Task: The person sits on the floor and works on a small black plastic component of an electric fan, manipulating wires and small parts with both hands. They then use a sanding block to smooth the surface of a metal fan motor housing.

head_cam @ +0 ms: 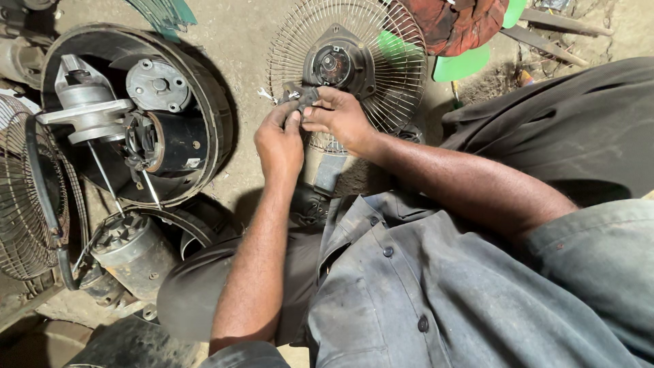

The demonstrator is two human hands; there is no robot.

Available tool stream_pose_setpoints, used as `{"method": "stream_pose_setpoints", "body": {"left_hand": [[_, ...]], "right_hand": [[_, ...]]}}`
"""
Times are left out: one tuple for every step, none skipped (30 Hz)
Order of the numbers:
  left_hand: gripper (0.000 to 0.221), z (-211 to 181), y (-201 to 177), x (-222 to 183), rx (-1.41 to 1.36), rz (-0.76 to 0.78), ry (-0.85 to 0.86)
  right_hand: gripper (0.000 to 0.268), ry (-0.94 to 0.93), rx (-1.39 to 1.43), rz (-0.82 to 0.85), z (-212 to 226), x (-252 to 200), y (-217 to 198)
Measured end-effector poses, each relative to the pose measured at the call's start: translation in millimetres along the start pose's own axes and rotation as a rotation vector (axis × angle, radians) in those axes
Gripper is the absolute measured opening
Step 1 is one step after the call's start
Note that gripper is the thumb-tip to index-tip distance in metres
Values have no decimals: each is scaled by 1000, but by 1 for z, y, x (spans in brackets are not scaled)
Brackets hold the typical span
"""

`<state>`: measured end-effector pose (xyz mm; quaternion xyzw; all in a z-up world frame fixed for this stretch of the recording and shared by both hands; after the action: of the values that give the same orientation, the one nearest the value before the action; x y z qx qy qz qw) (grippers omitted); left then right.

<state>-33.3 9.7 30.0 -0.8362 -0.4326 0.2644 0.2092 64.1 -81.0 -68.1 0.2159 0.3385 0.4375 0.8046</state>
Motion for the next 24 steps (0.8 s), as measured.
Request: {"method": "stream_pose_setpoints", "body": {"left_hand": [[24, -3, 0, 0, 28, 40, 25], [27, -6, 0, 0, 57, 79, 50], [30, -9, 1, -1, 85, 118, 75], [33, -11, 1, -1, 122, 129, 92], [37, -13, 1, -2, 160, 139, 109], [40, -14, 2, -2, 198, 150, 126], [39, -15, 2, -3, 220, 129, 150], [38, -16, 2, -4, 242, 109, 174], [37, -17, 3, -5, 264, 90, 198], [36, -15, 4, -5, 255, 84, 177], [34, -12, 5, -5, 246, 79, 158], [33, -9, 6, -5, 238, 74, 138], [35, -9, 8, -5, 272, 86, 173], [37, -9, 10, -6, 306, 98, 207], [40, -9, 12, -7, 341, 110, 242], [37, -9, 10, -6, 356, 86, 261], [35, -10, 10, -7, 370, 61, 278], [33, -11, 10, -8, 383, 37, 296], [32, -11, 9, -9, 380, 25, 296], [31, -12, 8, -10, 377, 12, 296], [30, -12, 7, -11, 376, 0, 295], [30, -12, 5, -12, 365, -4, 281], [30, -14, 6, -13, 352, -8, 269], [31, -15, 5, -14, 340, -12, 257]], "right_hand": [[28, 4, 2, -15, 0, 0, -1], [28, 8, 5, -29, 0, 0, -2], [28, 12, 6, -43, 0, 0, -3], [28, 8, 9, -42, 1, 0, -2], [27, 4, 11, -42, 1, 0, -2], [26, 0, 13, -41, 2, -1, -2], [26, 1, 6, -47, 2, -1, -2], [25, 2, -1, -52, 2, -2, -3], [25, 3, -8, -60, 1, -2, -4], [25, 11, -10, -56, 1, -3, -3], [26, 18, -12, -54, -1, -4, -3], [26, 25, -14, -51, -2, -5, -3], [25, 31, -38, -71, -2, -5, -4], [24, 37, -63, -92, -3, -6, -6], [23, 41, -86, -112, -4, -6, -7], [23, 40, -54, -88, -5, -6, -5], [24, 40, -22, -64, -7, -6, -3], [25, 41, 9, -39, -7, -6, -2], [24, 58, 8, -44, -8, -5, -3], [23, 75, 8, -48, -9, -5, -3], [22, 94, 9, -52, -11, -5, -2], [22, 106, 40, -42, -11, -5, -1], [22, 117, 70, -33, -11, -6, 0], [22, 128, 100, -24, -10, -7, 1]]}}
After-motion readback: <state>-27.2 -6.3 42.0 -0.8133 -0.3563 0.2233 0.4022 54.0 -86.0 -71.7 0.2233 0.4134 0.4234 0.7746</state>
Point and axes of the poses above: each hand's wrist, its own x-axis towards the middle knuckle, its own y-axis out of the palm, z = x × y, the point moved 6 cm from there along x, towards the middle knuckle, and after that the axes turned 4 degrees about -y, right-handed, at the moved point
